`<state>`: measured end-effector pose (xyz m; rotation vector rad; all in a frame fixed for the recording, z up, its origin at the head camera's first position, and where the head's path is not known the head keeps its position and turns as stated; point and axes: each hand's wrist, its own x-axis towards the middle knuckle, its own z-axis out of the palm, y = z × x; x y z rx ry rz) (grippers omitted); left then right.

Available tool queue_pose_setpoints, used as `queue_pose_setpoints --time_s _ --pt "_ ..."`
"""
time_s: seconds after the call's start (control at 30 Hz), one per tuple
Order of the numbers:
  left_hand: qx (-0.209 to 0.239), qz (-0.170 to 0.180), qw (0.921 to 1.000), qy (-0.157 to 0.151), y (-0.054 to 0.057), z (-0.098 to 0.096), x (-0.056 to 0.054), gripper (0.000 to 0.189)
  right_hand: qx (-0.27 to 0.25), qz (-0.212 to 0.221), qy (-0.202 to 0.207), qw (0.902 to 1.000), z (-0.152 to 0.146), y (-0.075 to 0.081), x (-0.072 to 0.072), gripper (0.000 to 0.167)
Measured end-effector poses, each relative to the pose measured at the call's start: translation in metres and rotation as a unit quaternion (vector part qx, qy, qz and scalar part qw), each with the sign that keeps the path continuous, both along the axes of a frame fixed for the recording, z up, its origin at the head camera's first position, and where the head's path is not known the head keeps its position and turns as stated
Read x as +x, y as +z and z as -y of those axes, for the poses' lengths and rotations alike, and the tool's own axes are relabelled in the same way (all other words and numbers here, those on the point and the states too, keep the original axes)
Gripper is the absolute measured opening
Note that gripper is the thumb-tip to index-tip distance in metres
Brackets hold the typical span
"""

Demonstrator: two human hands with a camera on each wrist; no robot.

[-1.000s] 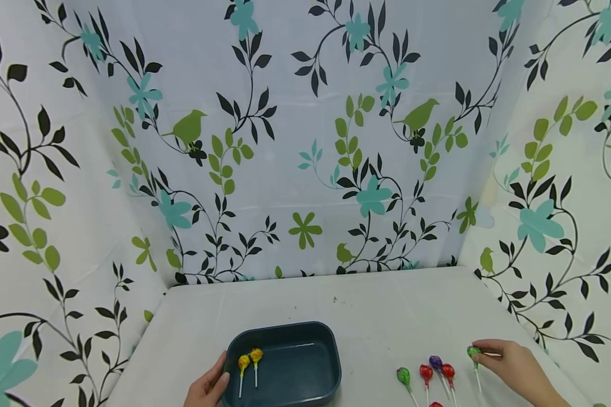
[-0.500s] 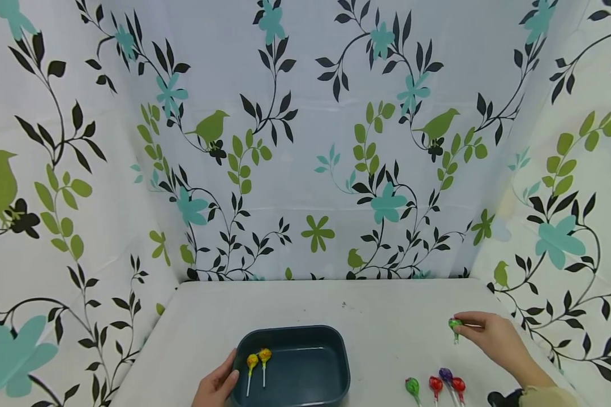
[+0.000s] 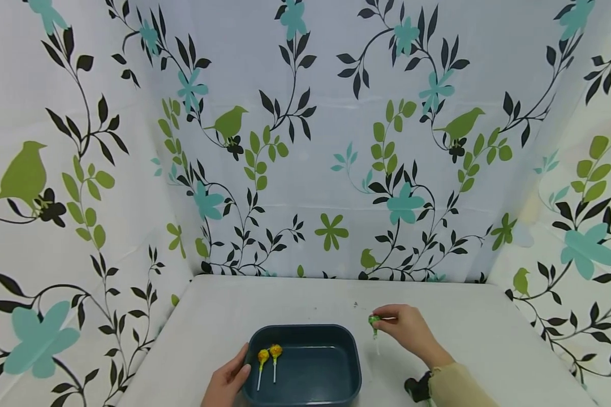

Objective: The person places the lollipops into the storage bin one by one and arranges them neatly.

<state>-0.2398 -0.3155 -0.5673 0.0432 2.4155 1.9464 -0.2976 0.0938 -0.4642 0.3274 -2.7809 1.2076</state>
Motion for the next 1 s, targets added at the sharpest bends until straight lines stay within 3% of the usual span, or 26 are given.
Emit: queue_pose_setpoints --time_s 0.37,0.73,1.0 --pt "-0.004 -0.005 0.9998 -0.016 0.003 -0.002 -0.002 0.058 0.0 -0.003 0.153 0.9883 0.097 -0.008 -0.024 0.016" --pt "0.001 0.0 0.9997 -0.024 0.007 -0.001 -0.002 0.057 0.035 0.019 0.196 0.9798 0.143 -0.011 -0.031 0.014" --pt "0.016 -0.007 0.9994 -0.031 0.004 0.003 0.001 0.058 0.112 0.025 0.223 0.9681 0.169 -0.025 -0.033 0.007"
